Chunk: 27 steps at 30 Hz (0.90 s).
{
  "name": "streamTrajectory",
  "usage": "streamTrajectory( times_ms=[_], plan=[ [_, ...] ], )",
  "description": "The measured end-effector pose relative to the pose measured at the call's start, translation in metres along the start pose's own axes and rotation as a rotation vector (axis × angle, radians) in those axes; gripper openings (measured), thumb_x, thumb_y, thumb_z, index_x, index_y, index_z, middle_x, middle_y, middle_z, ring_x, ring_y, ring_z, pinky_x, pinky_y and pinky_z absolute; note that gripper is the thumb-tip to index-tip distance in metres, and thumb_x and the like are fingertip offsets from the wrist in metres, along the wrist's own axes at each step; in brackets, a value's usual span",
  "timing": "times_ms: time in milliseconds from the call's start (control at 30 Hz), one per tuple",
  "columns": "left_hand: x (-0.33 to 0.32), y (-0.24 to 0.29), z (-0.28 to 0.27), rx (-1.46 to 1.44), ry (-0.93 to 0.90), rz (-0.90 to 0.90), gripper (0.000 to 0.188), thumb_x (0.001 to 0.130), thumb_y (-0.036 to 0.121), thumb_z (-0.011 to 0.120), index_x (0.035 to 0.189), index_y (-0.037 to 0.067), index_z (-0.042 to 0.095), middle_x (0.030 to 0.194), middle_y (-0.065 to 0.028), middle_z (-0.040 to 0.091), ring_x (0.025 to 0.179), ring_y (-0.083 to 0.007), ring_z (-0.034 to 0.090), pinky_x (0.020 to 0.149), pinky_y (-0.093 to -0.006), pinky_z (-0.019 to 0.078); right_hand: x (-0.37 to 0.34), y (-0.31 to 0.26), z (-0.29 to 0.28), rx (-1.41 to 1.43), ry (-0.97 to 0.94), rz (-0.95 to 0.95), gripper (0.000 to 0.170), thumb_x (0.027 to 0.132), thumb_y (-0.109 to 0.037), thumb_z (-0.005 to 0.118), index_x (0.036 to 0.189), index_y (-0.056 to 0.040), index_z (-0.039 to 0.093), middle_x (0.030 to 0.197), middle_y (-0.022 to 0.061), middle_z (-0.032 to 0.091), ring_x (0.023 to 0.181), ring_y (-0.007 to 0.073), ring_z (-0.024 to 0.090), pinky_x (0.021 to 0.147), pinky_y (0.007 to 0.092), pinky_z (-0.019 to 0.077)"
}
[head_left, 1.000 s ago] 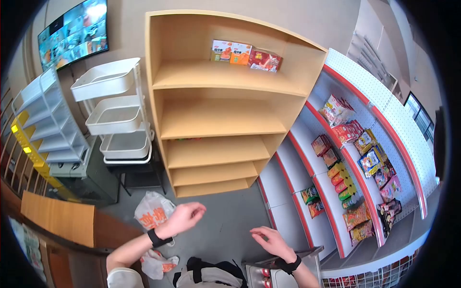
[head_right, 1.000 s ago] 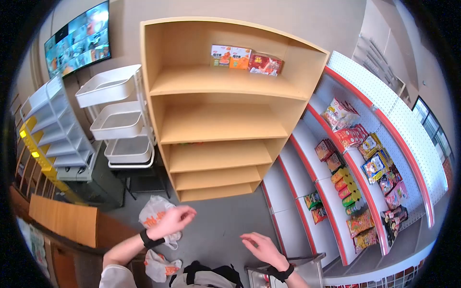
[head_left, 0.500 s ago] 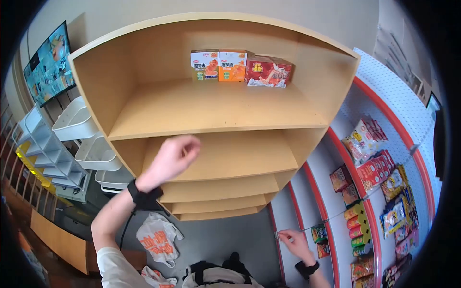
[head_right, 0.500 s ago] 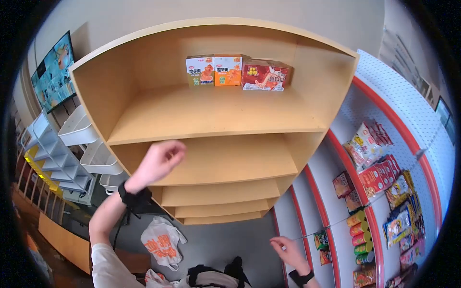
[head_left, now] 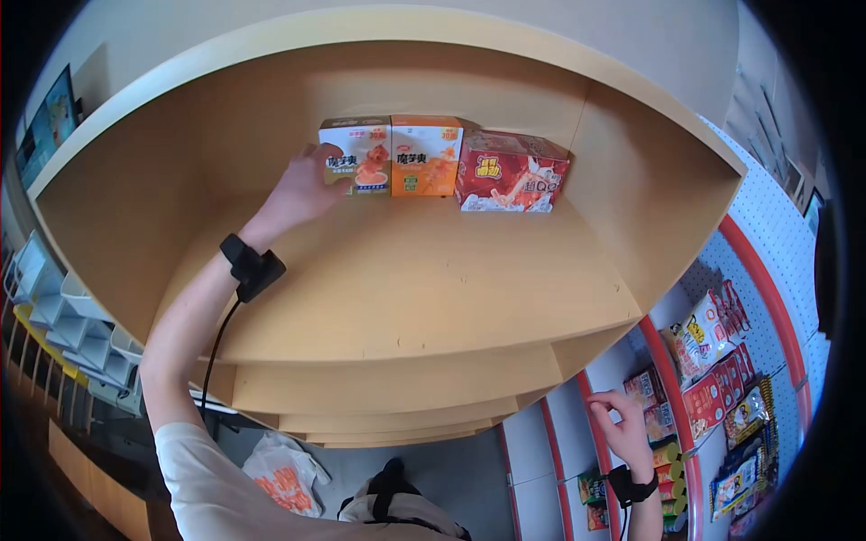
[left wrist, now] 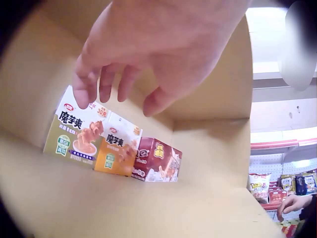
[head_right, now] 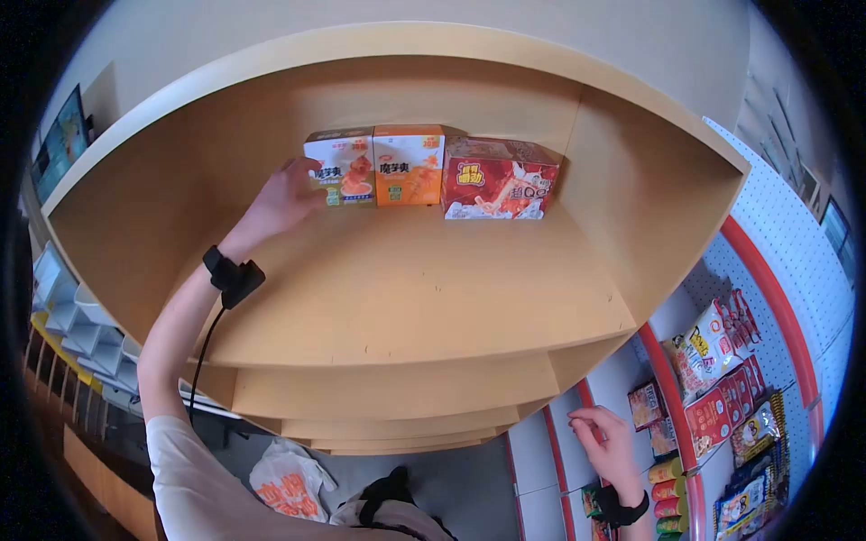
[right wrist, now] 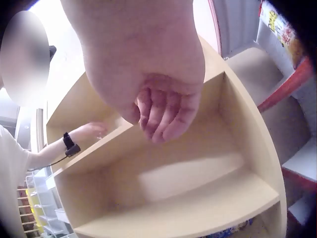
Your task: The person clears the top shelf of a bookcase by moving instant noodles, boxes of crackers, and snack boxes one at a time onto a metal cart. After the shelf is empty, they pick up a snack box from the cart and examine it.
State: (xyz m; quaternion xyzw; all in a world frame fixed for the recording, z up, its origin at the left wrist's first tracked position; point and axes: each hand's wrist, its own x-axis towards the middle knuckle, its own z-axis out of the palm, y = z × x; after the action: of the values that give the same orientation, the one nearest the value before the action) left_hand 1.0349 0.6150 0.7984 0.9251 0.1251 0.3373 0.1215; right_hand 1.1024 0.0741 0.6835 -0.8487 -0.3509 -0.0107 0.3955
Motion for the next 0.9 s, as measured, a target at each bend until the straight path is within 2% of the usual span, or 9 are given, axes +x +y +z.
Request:
streamTrajectory(
  times_ms=[33,67,167,267,500,567,700,767,900],
  plan=[
    [0.014,-0.012,0.007,0.055,0.053,0.033,0.053,0.077,0.027,0.067,0.118,-0.001,0.052,0.112,-0.0221,0.052,0.104,-0.0332,0.054,0.09,-0.0382,0.046,0.009,-0.008,-0.004,-0.011,0.007,0.003,0.011,0.086,-0.006,0.062,0.094,-0.0004,0.066,0.08,0.0109,0.065,0.071,0.018,0.063,0.065,0.0267,0.0489],
    [0.023,-0.013,0.007,0.014,0.021,-0.026,0.059,0.075,0.027,0.07,0.122,0.0,0.048,0.117,-0.0222,0.048,0.112,-0.037,0.047,0.095,-0.0399,0.0438,0.017,-0.018,-0.01,-0.05,0.017,-0.002,0.011,0.086,-0.006,0.062,0.094,-0.0001,0.066,0.08,0.0108,0.065,0.071,0.0179,0.063,0.066,0.0268,0.0488],
    [0.049,-0.033,0.025,0.128,0.173,-0.006,0.059,0.074,0.024,0.071,0.122,0.001,0.047,0.12,-0.0212,0.045,0.115,-0.0386,0.044,0.096,-0.042,0.0438,0.04,-0.03,-0.016,-0.091,0.041,-0.022,0.01,0.085,-0.005,0.062,0.093,0.0007,0.066,0.079,0.0107,0.065,0.07,0.0178,0.063,0.066,0.0273,0.0486],
    [0.061,-0.035,0.03,0.216,0.216,-0.008,0.059,0.071,0.023,0.073,0.119,0.001,0.047,0.122,-0.02,0.043,0.115,-0.0393,0.044,0.096,-0.0439,0.044,0.059,-0.041,-0.019,-0.15,0.096,-0.056,0.01,0.085,-0.004,0.062,0.092,0.0011,0.065,0.079,0.0107,0.065,0.069,0.018,0.062,0.064,0.0274,0.048],
    [0.07,-0.037,0.022,0.202,0.119,0.024,0.051,0.068,0.025,0.075,0.105,0.001,0.05,0.117,-0.0183,0.046,0.114,-0.0359,0.045,0.094,-0.0441,0.0447,0.087,-0.054,-0.014,-0.193,0.088,-0.12,0.011,0.085,-0.005,0.062,0.093,0.0017,0.065,0.078,0.0117,0.064,0.067,0.0191,0.061,0.062,0.0271,0.0473],
    [0.069,-0.036,0.026,0.193,-0.001,0.054,0.053,0.065,0.023,0.078,0.104,0.002,0.048,0.115,-0.0176,0.047,0.113,-0.0345,0.046,0.091,-0.0449,0.0454,0.092,-0.066,-0.014,-0.203,0.099,-0.123,0.012,0.085,-0.005,0.062,0.093,0.0019,0.064,0.079,0.0124,0.064,0.068,0.0199,0.061,0.062,0.0276,0.0475],
    [0.065,-0.027,0.031,0.212,0.127,0.069,0.058,0.064,0.019,0.079,0.108,0.001,0.045,0.112,-0.018,0.048,0.108,-0.0378,0.048,0.09,-0.0431,0.0455,0.099,-0.076,-0.016,-0.218,0.124,-0.203,0.012,0.085,-0.007,0.062,0.094,0.0019,0.064,0.08,0.0127,0.065,0.068,0.0205,0.062,0.063,0.0283,0.0476],
    [0.069,-0.027,0.03,0.157,0.193,0.132,0.065,0.06,0.017,0.082,0.111,0.005,0.044,0.108,-0.018,0.048,0.111,-0.0383,0.047,0.088,-0.0481,0.0455,0.099,-0.077,-0.016,-0.197,0.125,-0.216,0.012,0.086,-0.008,0.062,0.094,0.0015,0.065,0.08,0.0127,0.065,0.069,0.0213,0.062,0.064,0.0285,0.0477],
    [0.071,-0.019,0.023,0.226,0.136,0.037,0.074,0.058,0.017,0.083,0.119,0.006,0.043,0.112,-0.0173,0.049,0.111,-0.0393,0.046,0.091,-0.0472,0.0452,0.1,-0.077,-0.013,-0.207,0.122,-0.201,0.012,0.086,-0.008,0.062,0.093,0.0015,0.065,0.08,0.0124,0.065,0.069,0.0213,0.061,0.064,0.0286,0.0481]
  ],
)
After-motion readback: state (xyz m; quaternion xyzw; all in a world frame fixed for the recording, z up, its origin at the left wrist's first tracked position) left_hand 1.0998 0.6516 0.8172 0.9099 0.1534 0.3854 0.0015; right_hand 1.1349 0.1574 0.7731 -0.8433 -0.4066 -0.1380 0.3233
